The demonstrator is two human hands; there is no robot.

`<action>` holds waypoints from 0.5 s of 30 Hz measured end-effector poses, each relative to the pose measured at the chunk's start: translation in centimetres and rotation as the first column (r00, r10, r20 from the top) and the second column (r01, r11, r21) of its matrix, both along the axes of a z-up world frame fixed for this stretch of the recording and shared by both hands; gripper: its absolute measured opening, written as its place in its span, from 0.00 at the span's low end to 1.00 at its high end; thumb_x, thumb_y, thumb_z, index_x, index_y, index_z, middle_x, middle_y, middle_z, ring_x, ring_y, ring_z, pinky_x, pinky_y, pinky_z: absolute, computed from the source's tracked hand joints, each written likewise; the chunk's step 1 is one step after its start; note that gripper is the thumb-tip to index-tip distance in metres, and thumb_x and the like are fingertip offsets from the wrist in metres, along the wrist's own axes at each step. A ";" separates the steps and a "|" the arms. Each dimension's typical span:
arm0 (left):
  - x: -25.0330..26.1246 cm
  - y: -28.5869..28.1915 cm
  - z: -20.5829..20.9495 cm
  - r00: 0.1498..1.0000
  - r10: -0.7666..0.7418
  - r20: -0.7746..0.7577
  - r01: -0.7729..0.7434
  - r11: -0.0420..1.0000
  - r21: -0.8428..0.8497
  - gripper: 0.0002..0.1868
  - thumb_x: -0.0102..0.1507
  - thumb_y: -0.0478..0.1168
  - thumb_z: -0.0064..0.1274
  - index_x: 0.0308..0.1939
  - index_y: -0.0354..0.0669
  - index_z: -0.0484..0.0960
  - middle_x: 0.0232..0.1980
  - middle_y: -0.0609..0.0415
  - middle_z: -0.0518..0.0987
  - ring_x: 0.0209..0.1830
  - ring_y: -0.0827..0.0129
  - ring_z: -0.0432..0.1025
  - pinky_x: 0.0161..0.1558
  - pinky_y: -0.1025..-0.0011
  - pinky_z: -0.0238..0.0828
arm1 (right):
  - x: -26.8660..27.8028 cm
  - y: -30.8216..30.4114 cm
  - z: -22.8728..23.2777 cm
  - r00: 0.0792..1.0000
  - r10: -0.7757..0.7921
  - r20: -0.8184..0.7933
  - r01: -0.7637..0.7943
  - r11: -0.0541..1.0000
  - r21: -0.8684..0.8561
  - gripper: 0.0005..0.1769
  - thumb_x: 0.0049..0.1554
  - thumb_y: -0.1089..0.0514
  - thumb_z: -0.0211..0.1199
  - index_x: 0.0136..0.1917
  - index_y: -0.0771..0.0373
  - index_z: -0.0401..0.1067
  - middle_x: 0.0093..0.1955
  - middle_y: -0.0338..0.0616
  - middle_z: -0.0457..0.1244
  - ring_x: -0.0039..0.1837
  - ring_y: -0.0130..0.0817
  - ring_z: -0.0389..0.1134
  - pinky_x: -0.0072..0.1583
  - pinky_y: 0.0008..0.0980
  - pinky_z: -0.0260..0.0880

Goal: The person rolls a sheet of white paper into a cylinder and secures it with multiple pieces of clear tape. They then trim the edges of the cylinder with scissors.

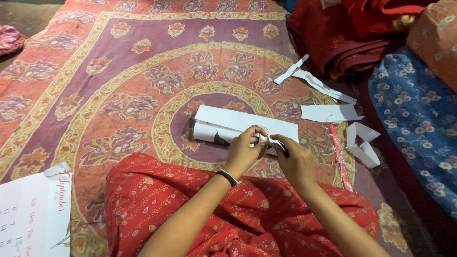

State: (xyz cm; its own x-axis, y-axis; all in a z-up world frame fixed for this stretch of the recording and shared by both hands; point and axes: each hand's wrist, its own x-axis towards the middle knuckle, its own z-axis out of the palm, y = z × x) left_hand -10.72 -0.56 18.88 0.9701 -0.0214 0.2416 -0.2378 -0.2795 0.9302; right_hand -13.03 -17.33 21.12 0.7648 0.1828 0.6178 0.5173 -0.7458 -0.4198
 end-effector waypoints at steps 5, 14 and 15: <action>-0.3 0.6 0.0 0.998 -0.063 0.000 0.063 0.995 -0.077 0.12 0.61 0.32 0.59 0.48 0.46 0.79 0.38 0.50 0.87 0.42 0.64 0.85 0.41 0.69 0.76 | 0.4 -0.2 0.0 0.985 -0.045 -0.168 0.061 0.994 0.095 0.13 0.56 0.57 0.69 0.56 0.54 0.80 0.43 0.42 0.73 0.33 0.36 0.69 0.37 0.35 0.68; -0.7 0.6 0.9 0.982 -0.127 -0.142 0.123 0.992 -0.034 0.18 0.60 0.33 0.59 0.53 0.52 0.76 0.46 0.50 0.87 0.45 0.64 0.84 0.42 0.70 0.77 | 4.7 -2.8 -0.7 0.645 0.228 -0.729 0.105 0.919 0.381 0.19 0.63 0.45 0.60 0.60 0.54 0.82 0.39 0.37 0.67 0.36 0.21 0.58 0.38 0.25 0.59; -0.7 0.6 1.0 0.983 -0.139 -0.121 0.136 0.990 -0.033 0.18 0.61 0.34 0.60 0.53 0.52 0.76 0.46 0.50 0.88 0.46 0.64 0.84 0.43 0.70 0.77 | 4.8 -2.9 -0.5 0.598 0.207 -0.774 0.130 0.928 0.349 0.19 0.64 0.44 0.60 0.61 0.52 0.83 0.35 0.38 0.65 0.33 0.23 0.54 0.36 0.27 0.54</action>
